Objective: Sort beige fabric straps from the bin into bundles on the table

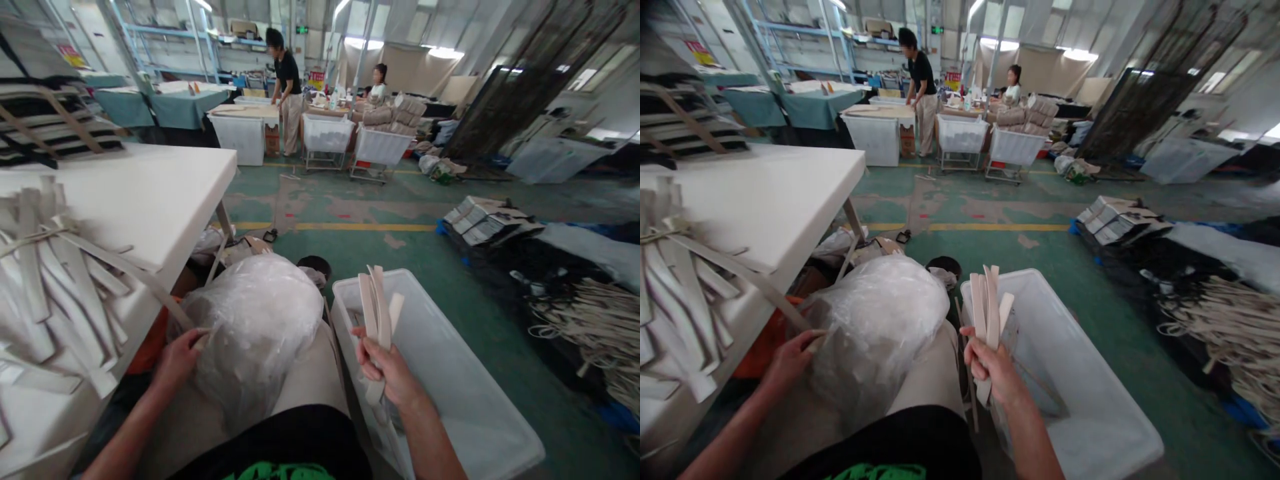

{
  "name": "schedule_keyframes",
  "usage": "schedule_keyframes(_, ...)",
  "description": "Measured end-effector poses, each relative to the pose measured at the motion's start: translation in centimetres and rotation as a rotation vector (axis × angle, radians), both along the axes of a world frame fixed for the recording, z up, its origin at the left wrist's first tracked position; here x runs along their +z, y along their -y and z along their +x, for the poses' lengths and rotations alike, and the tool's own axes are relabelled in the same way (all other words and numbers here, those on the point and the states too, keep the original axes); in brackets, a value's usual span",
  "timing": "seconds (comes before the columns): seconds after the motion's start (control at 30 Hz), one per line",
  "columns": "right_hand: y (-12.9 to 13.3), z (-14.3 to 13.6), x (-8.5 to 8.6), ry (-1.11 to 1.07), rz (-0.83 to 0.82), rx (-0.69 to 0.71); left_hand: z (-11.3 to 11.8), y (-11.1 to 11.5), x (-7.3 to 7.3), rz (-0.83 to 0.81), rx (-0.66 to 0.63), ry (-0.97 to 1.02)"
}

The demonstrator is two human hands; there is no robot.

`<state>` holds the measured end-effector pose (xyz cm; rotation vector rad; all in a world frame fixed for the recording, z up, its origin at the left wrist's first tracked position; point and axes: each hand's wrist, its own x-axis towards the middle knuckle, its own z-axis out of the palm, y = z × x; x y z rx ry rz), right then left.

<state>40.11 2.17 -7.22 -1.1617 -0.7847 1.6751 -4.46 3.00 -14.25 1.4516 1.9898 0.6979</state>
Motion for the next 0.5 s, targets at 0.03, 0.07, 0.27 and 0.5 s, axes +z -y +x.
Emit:
schedule_keyframes(0.03, 0.0, -0.6, 0.0, -0.003, -0.005, 0.019, -0.1, -0.1, 0.0, 0.011, 0.02, 0.027)
schedule_keyframes(0.07, 0.1, -1.2, -0.1, -0.008, -0.01, 0.035, 0.0, 0.0, 0.0, 0.029, 0.032, 0.047)
schedule_keyframes(0.27, 0.9, -4.2, -1.6, -0.047, -0.043, 0.142, 4.6, 0.3, -0.2, 0.023, -0.282, 0.134)
schedule_keyframes(0.5, 1.9, -6.2, -2.5, 0.056, -0.059, 0.226, 1.2, -7.4, -4.6, 0.044, -0.042, -0.02)
